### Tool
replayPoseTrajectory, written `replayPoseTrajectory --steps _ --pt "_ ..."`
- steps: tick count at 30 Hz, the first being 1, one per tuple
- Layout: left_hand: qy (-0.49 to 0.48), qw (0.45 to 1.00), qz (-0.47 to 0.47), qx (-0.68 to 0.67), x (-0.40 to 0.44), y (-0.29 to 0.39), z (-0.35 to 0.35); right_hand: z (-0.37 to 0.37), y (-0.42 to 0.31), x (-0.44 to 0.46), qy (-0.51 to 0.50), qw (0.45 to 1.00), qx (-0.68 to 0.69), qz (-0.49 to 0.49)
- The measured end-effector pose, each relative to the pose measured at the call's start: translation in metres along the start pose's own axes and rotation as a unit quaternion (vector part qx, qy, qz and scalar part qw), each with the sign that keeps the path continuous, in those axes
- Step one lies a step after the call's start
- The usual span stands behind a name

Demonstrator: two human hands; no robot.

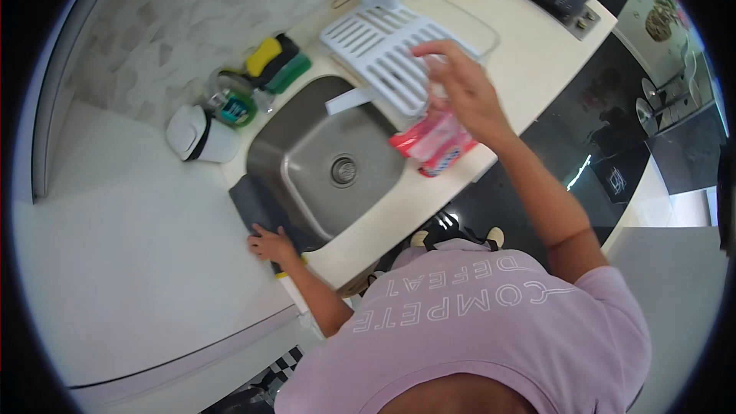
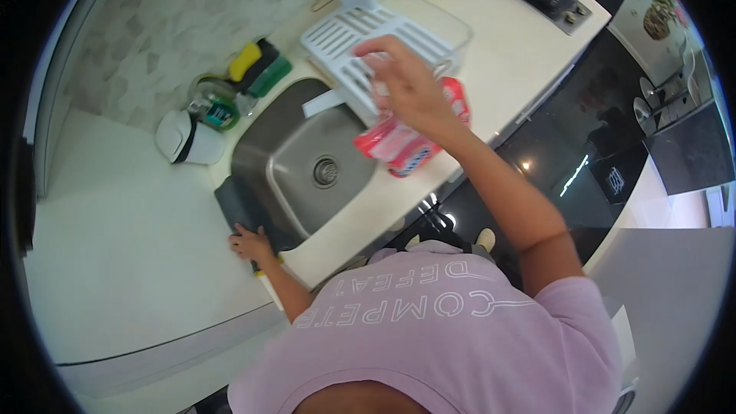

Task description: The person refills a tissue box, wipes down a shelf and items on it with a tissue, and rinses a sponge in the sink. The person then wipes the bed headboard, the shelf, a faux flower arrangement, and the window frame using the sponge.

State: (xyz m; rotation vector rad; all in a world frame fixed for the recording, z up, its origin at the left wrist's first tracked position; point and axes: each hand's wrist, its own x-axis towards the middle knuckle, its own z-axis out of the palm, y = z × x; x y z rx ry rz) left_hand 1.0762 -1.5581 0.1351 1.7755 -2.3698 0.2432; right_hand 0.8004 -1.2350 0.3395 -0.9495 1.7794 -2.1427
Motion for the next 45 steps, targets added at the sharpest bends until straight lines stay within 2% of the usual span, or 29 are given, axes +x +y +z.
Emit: replayPoseTrajectory --steps 1,2,3,4,6,7,8,9,10,12,13,14,16,18,20,21,23,26,30,32,37,39,45 --pt "0.071 0.994 0.031 -0.074 0.000 -0.007 0.014 0.033 0.007 0.021 -0.072 0.996 0.025 0.038" --pt "0.068 0.962 -0.023 -0.264 0.005 -0.005 0.033 0.065 0.016 0.041 -0.144 0.985 0.049 0.077" --pt "0.079 0.975 0.084 -0.191 0.000 0.000 0.018 0.095 0.028 0.062 -0.207 0.975 0.006 0.085" --pt "0.044 0.974 0.062 -0.215 -0.002 0.013 -0.008 0.123 0.045 0.083 -0.267 0.959 -0.037 0.091" --pt "-0.078 0.905 0.029 -0.417 0.014 0.022 -0.034 0.179 0.111 0.125 -0.290 0.933 -0.201 -0.075" --pt "-0.076 0.904 0.026 -0.419 0.019 0.030 -0.048 0.203 0.124 0.133 -0.294 0.931 -0.201 -0.078" --pt "-0.113 0.769 -0.038 -0.628 0.023 0.040 -0.061 0.224 0.131 0.139 -0.269 0.899 -0.343 -0.042" --pt "-0.141 0.582 -0.098 -0.795 0.029 0.048 -0.066 0.240 0.139 0.146 -0.237 0.847 -0.476 -0.006" --pt "-0.138 0.581 -0.096 -0.796 0.037 0.053 -0.065 0.254 0.148 0.151 -0.237 0.846 -0.477 -0.010" --pt "-0.158 0.445 -0.076 -0.878 0.053 0.065 -0.063 0.272 0.171 0.164 -0.286 0.753 -0.591 -0.042" --pt "-0.213 0.386 -0.082 -0.894 0.066 0.068 -0.050 0.280 0.205 0.174 -0.271 0.723 -0.630 -0.082" --pt "-0.211 0.384 -0.079 -0.895 0.076 0.072 -0.038 0.287 0.226 0.178 -0.270 0.723 -0.630 -0.086" --pt "-0.241 0.394 -0.186 -0.867 0.093 0.082 -0.022 0.292 0.248 0.188 -0.220 0.705 -0.663 -0.119" --pt "-0.270 0.395 -0.188 -0.858 0.107 0.090 -0.030 0.289 0.246 0.187 -0.213 0.718 -0.649 -0.134" --pt "-0.324 0.281 -0.200 -0.881 0.114 0.098 -0.046 0.287 0.242 0.187 -0.238 0.698 -0.657 -0.153" --pt "-0.325 0.280 -0.201 -0.881 0.117 0.103 -0.044 0.288 0.238 0.188 -0.239 0.698 -0.658 -0.152" --pt "-0.327 0.347 -0.164 -0.864 0.122 0.112 -0.042 0.286 0.239 0.189 -0.251 0.714 -0.639 -0.136" --pt "-0.309 0.349 -0.196 -0.863 0.132 0.123 -0.041 0.287 0.252 0.198 -0.243 0.737 -0.610 -0.163" --pt "-0.306 0.337 -0.192 -0.870 0.138 0.132 -0.048 0.286 0.237 0.203 -0.287 0.731 -0.608 -0.115" --pt "-0.257 0.353 -0.174 -0.882 0.140 0.136 -0.042 0.285 0.230 0.202 -0.309 0.731 -0.601 -0.095" --pt "-0.236 0.394 -0.160 -0.874 0.137 0.138 -0.037 0.284 0.230 0.208 -0.317 0.723 -0.607 -0.089" --pt "-0.229 0.400 -0.152 -0.875 0.138 0.142 -0.030 0.282 0.223 0.207 -0.345 0.678 -0.641 -0.101" --pt "-0.208 0.404 -0.146 -0.879 0.136 0.147 -0.029 0.278 0.216 0.206 -0.350 0.677 -0.635 -0.127"
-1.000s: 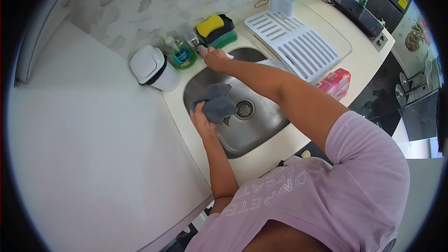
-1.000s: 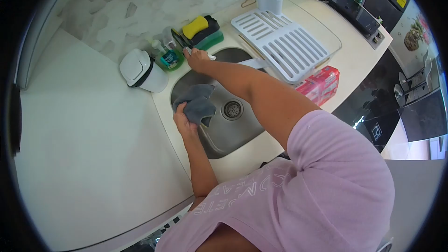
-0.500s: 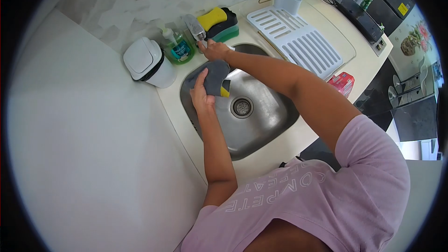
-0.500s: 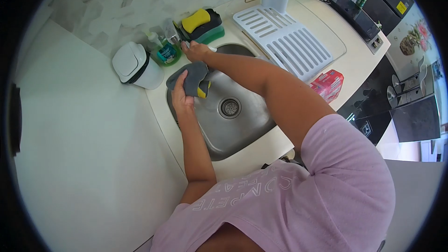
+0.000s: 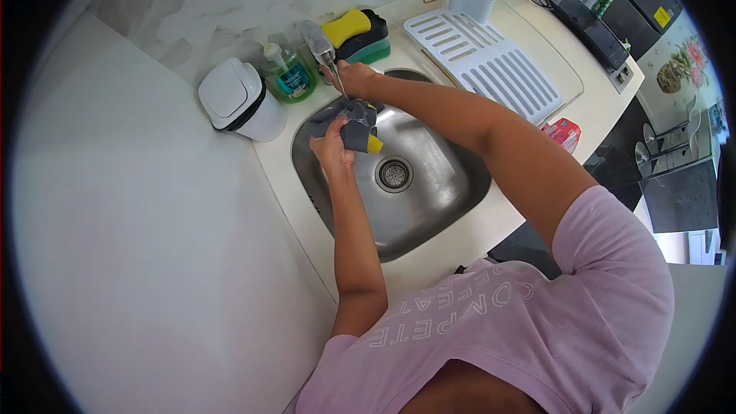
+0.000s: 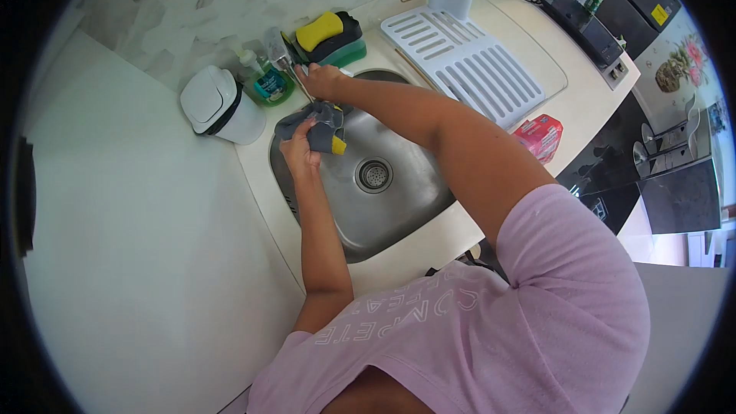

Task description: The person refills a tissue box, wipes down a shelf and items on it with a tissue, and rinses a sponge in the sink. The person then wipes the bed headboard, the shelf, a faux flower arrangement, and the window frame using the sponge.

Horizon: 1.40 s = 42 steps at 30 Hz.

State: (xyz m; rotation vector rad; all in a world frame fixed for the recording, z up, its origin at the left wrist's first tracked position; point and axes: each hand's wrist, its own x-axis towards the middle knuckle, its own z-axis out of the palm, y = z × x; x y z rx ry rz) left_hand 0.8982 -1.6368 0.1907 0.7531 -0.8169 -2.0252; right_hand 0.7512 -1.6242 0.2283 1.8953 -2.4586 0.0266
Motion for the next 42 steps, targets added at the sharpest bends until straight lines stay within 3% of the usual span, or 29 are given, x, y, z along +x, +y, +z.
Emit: replayPoseTrajectory --steps 7,13,15,17,19,20,21,23,25,27,29,30,32,33,34,36,37,39,42 --pt "-0.020 0.998 0.008 0.062 0.001 -0.012 -0.003 0.000 0.004 0.001 -0.015 0.999 -0.034 -0.011" --pt "-0.082 0.989 0.022 0.117 -0.017 -0.025 -0.013 0.023 -0.009 0.002 0.004 0.997 0.015 0.081" --pt "-0.057 0.973 -0.010 0.224 -0.040 -0.019 -0.006 0.038 -0.011 0.017 0.001 0.988 0.062 0.139" --pt "-0.063 0.963 0.013 0.261 -0.048 -0.029 -0.019 0.036 -0.009 0.016 -0.007 0.989 0.064 0.130" --pt "0.004 0.955 0.051 0.294 -0.058 -0.032 -0.023 0.004 -0.020 -0.017 -0.042 0.982 0.133 0.131" --pt "0.003 0.970 0.052 0.239 -0.064 -0.029 -0.023 0.000 -0.019 -0.028 -0.050 0.976 0.172 0.127" --pt "0.006 0.982 0.051 0.184 -0.072 -0.026 -0.019 -0.048 -0.018 -0.075 -0.142 0.938 0.310 0.068" --pt "0.036 0.986 0.034 0.159 -0.083 -0.023 -0.003 -0.024 -0.033 -0.106 -0.114 0.892 0.428 0.090" --pt "0.072 0.988 0.019 0.133 -0.099 -0.021 0.015 -0.010 -0.061 -0.141 0.089 0.842 0.511 0.148" --pt "-0.059 0.997 0.029 0.034 -0.124 -0.025 0.032 -0.011 -0.059 -0.165 0.133 0.870 0.451 0.151" --pt "-0.071 0.997 -0.011 0.012 -0.136 -0.026 0.039 -0.021 -0.056 -0.185 0.180 0.891 0.386 0.154" --pt "-0.074 0.997 -0.004 0.001 -0.145 -0.025 0.044 -0.027 -0.056 -0.195 0.182 0.894 0.357 0.203" --pt "-0.061 0.998 0.034 0.006 -0.157 -0.024 0.052 -0.039 -0.053 -0.212 0.183 0.896 0.314 0.255" --pt "-0.066 0.997 0.029 -0.001 -0.159 -0.027 0.051 -0.044 -0.053 -0.218 0.137 0.877 0.386 0.252" --pt "-0.024 0.994 0.089 0.052 -0.159 -0.029 0.051 -0.047 -0.052 -0.223 0.092 0.851 0.455 0.246" --pt "0.010 0.981 0.178 0.082 -0.164 -0.031 0.061 -0.048 -0.058 -0.229 0.133 0.860 0.424 0.250" --pt "0.004 0.982 0.174 0.075 -0.166 -0.031 0.065 -0.046 -0.061 -0.232 0.170 0.864 0.404 0.247" --pt "0.027 0.946 0.243 0.212 -0.164 -0.030 0.068 -0.047 -0.057 -0.236 0.196 0.876 0.371 0.237" --pt "0.035 0.944 0.227 0.235 -0.170 -0.022 0.079 -0.051 -0.051 -0.242 0.211 0.911 0.286 0.210"
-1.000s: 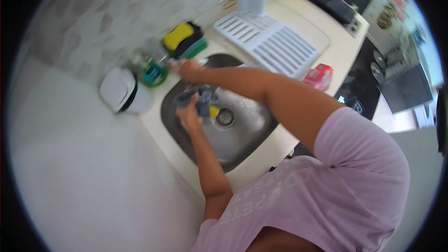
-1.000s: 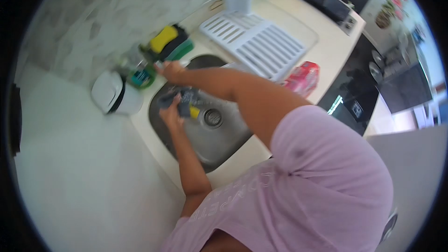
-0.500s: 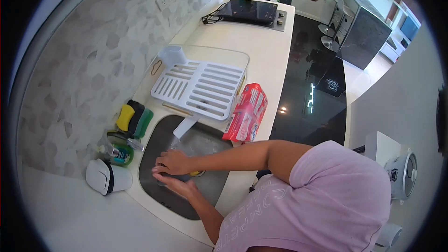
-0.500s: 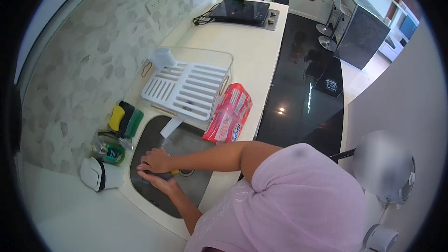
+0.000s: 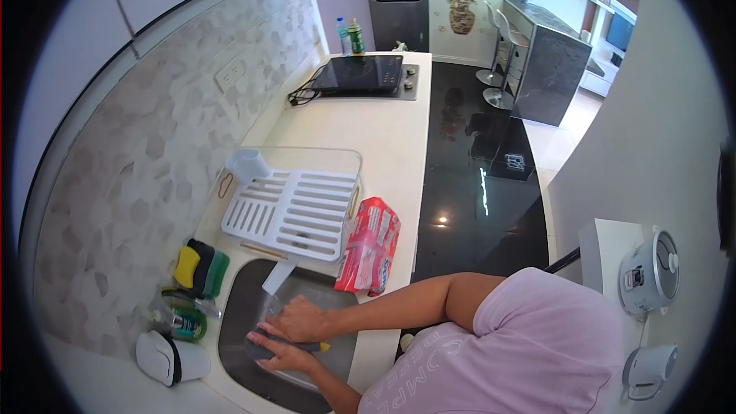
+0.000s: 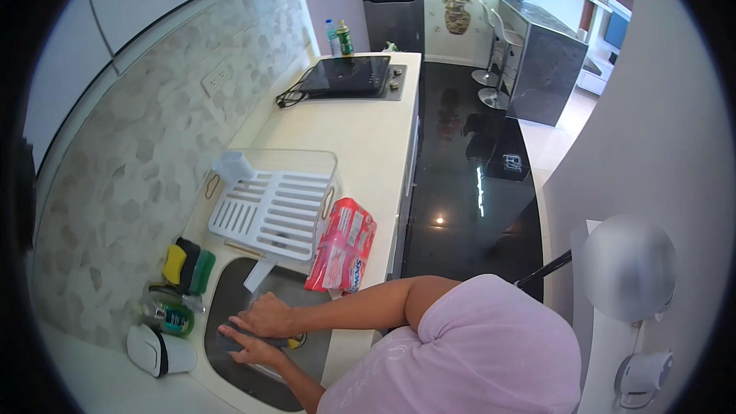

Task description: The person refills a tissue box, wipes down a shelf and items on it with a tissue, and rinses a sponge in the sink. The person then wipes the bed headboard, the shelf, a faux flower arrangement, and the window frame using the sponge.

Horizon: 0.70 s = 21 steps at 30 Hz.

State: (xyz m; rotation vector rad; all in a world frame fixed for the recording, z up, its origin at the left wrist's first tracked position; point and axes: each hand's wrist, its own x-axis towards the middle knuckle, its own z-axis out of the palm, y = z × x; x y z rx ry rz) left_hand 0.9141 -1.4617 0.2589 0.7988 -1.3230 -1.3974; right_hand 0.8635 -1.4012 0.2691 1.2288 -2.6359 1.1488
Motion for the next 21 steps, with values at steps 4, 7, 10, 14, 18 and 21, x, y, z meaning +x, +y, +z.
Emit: replayPoseTrajectory --steps 4,7,10,14,18,21 --pt "0.023 0.999 -0.036 -0.028 -0.007 0.025 0.010 -0.017 -0.001 -0.003 0.052 0.996 -0.003 -0.073" --pt "0.023 0.997 -0.067 -0.004 -0.017 0.029 0.017 -0.044 0.000 -0.010 0.109 0.985 0.004 -0.132" --pt "-0.040 0.991 0.007 -0.124 -0.052 0.057 0.038 -0.090 0.009 -0.016 0.219 0.954 0.049 -0.200" --pt "-0.218 0.912 0.133 -0.320 -0.109 0.064 0.087 -0.180 0.049 -0.034 0.325 0.913 0.072 -0.235" --pt "-0.320 0.922 0.017 -0.216 -0.181 0.050 0.145 -0.262 0.125 -0.078 0.357 0.911 0.051 -0.201" --pt "-0.256 0.948 -0.055 -0.179 -0.260 0.064 0.230 -0.326 0.204 -0.113 0.377 0.914 -0.013 -0.152"
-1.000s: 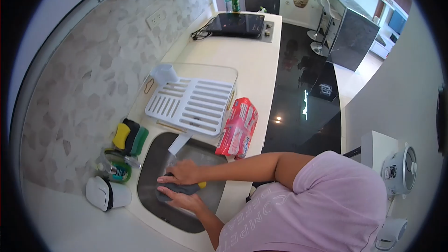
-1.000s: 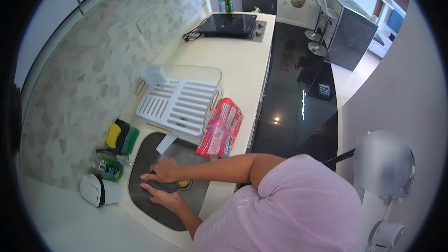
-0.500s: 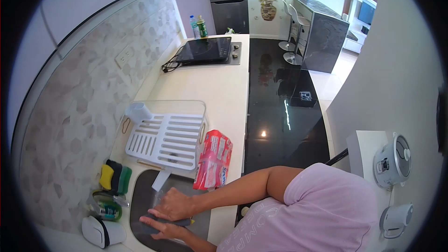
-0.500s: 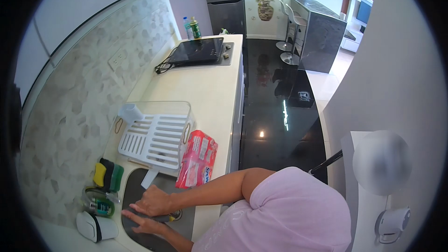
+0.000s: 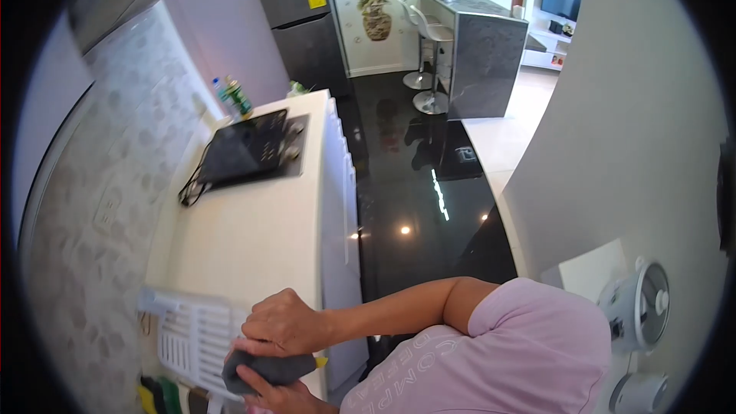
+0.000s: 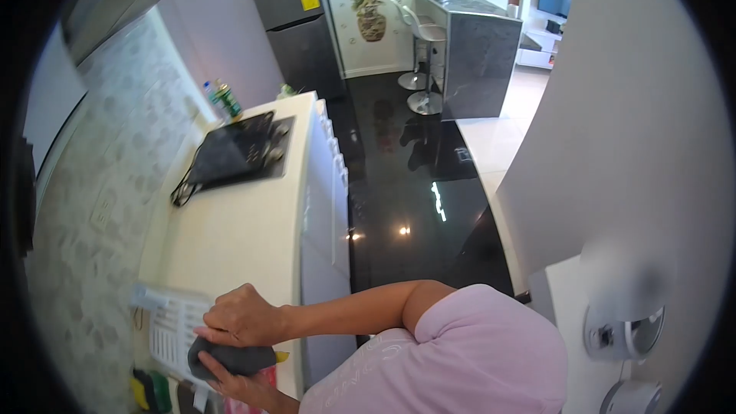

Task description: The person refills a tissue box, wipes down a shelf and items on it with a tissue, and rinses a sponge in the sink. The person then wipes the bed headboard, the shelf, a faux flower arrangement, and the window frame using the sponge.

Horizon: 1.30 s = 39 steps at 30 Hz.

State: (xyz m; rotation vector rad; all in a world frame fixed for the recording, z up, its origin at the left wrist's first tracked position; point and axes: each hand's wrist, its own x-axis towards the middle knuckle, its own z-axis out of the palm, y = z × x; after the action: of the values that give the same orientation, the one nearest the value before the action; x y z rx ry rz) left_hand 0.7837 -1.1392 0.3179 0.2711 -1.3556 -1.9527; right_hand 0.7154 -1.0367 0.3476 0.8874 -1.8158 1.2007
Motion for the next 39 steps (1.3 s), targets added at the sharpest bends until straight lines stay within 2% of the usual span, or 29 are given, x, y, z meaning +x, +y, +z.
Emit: replayPoseTrajectory --steps 1,2,4,6,8,9,12,13,14,16,17,19,21,23,25,26,27,28,29,30,31,32,34,36,37,38,39 --pt "-0.038 0.996 -0.066 -0.043 -0.009 -0.014 0.029 -0.024 0.024 -0.004 0.019 0.999 -0.024 0.009" --pt "-0.046 0.996 -0.070 -0.041 -0.017 -0.027 0.058 -0.053 0.044 -0.002 0.024 0.999 -0.030 0.014" --pt "-0.196 0.979 -0.053 -0.019 -0.029 -0.051 0.120 -0.118 0.086 0.007 0.030 0.990 -0.130 0.036" --pt "-0.240 0.968 -0.076 -0.014 -0.037 -0.070 0.179 -0.172 0.122 0.011 0.033 0.985 -0.157 0.066" --pt "-0.344 0.934 -0.093 -0.030 -0.042 -0.092 0.240 -0.218 0.160 0.011 0.051 0.979 -0.161 0.113" --pt "-0.357 0.928 -0.096 -0.041 -0.047 -0.103 0.272 -0.243 0.180 0.005 0.006 0.971 -0.179 0.155" --pt "-0.422 0.894 -0.121 -0.085 -0.073 -0.137 0.370 -0.303 0.243 -0.008 0.079 0.962 -0.208 0.156" --pt "-0.451 0.871 -0.166 -0.102 -0.075 -0.161 0.396 -0.327 0.268 -0.015 0.050 0.951 -0.249 0.175" --pt "-0.461 0.865 -0.170 -0.102 -0.081 -0.181 0.424 -0.353 0.291 -0.018 0.058 0.948 -0.257 0.180" --pt "-0.505 0.805 -0.290 -0.114 -0.093 -0.218 0.485 -0.404 0.333 -0.019 0.058 0.910 -0.385 0.145" --pt "-0.518 0.804 -0.274 -0.104 -0.098 -0.243 0.515 -0.426 0.351 -0.019 0.071 0.905 -0.392 0.151" --pt "-0.526 0.796 -0.261 -0.147 -0.118 -0.264 0.589 -0.481 0.384 -0.011 0.124 0.892 -0.249 0.356" --pt "-0.547 0.772 -0.279 -0.163 -0.130 -0.286 0.655 -0.536 0.415 -0.011 0.257 0.810 -0.116 0.513" --pt "-0.564 0.762 -0.278 -0.153 -0.146 -0.307 0.713 -0.597 0.451 -0.030 0.319 0.825 -0.110 0.453" --pt "-0.684 0.692 -0.219 -0.073 -0.167 -0.327 0.772 -0.654 0.467 -0.038 0.350 0.805 -0.079 0.473" --pt "-0.690 0.685 -0.221 -0.073 -0.183 -0.335 0.800 -0.677 0.480 -0.043 0.371 0.798 -0.070 0.469" --pt "-0.725 0.618 -0.295 -0.066 -0.203 -0.342 0.823 -0.690 0.493 -0.041 0.379 0.795 -0.074 0.468" --pt "-0.752 0.546 -0.365 -0.057 -0.226 -0.350 0.846 -0.704 0.507 -0.037 0.428 0.818 -0.067 0.378" --pt "-0.756 0.540 -0.365 -0.057 -0.249 -0.361 0.868 -0.721 0.519 -0.034 0.472 0.832 -0.059 0.284" --pt "-0.730 0.546 -0.402 -0.086 -0.274 -0.375 0.888 -0.741 0.529 -0.034 0.476 0.830 -0.063 0.283" --pt "-0.700 0.552 -0.438 -0.113 -0.296 -0.388 0.910 -0.762 0.538 -0.034 0.438 0.847 -0.091 0.287" --pt "-0.702 0.548 -0.440 -0.113 -0.312 -0.399 0.933 -0.785 0.549 -0.037 0.397 0.862 -0.119 0.292" --pt "-0.705 0.544 -0.446 -0.098 -0.340 -0.416 0.976 -0.831 0.572 -0.046 0.396 0.857 -0.118 0.308" --pt "-0.697 0.550 -0.450 -0.098 -0.375 -0.432 1.029 -0.885 0.591 -0.042 0.262 0.823 -0.396 0.311" --pt "-0.665 0.592 -0.446 -0.094 -0.390 -0.440 1.054 -0.908 0.599 -0.041 0.261 0.780 -0.487 0.292" --pt "-0.634 0.631 -0.438 -0.090 -0.404 -0.444 1.081 -0.927 0.607 -0.037 0.270 0.778 -0.486 0.292" --pt "-0.617 0.645 -0.433 -0.124 -0.420 -0.446 1.109 -0.945 0.613 -0.031 0.272 0.808 -0.420 0.311"
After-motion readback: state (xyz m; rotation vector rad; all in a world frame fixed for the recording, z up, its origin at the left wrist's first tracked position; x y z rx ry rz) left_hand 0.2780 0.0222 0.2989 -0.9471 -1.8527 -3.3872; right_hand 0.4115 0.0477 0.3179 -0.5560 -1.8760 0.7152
